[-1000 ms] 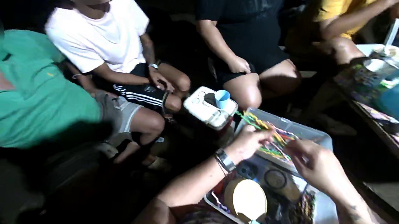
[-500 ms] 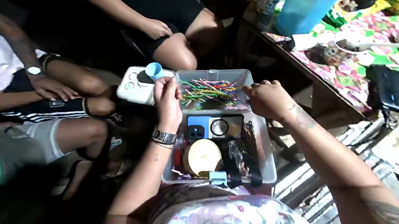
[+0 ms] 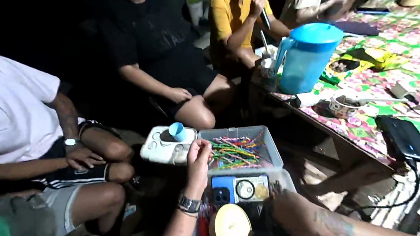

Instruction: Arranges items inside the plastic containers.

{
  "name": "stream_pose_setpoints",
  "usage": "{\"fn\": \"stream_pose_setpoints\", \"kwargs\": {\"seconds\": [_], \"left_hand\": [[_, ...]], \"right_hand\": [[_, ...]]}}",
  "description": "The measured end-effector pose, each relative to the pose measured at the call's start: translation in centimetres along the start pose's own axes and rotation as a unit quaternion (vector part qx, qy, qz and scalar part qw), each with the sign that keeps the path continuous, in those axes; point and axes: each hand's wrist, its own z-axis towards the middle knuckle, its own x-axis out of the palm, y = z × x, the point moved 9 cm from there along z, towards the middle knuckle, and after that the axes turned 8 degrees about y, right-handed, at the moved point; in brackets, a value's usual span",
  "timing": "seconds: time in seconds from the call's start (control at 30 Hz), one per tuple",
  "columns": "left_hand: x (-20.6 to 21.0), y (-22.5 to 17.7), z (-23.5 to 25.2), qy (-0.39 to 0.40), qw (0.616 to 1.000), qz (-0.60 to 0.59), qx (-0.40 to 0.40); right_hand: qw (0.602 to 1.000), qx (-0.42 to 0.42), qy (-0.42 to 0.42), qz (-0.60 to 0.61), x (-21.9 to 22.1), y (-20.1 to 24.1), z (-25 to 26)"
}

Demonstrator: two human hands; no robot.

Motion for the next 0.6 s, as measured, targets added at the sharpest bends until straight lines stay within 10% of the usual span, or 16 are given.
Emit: {"fn": "stream_pose_setpoints", "kwargs": {"seconds": [0.27, 0.4, 0.6], "left_hand": [[-12.6, 0.9, -2.1, -0.107, 0.920, 0.376, 0.040], [-10.1, 8.2, -5.6, 0.118, 0.848, 0.512, -0.069], [-3.0, 9.1, -11.2, 0.358, 0.749, 0.517, -0.208]], "right_hand": [[0.989, -0.068, -0.134, 0.009, 0.8, -0.4, 0.4], [0.986, -0.067, -0.152, 0.031, 1.1, -0.8, -0.2], [0.987, -0.059, -0.142, 0.052, 3.2, -2.0, -1.6]]}}
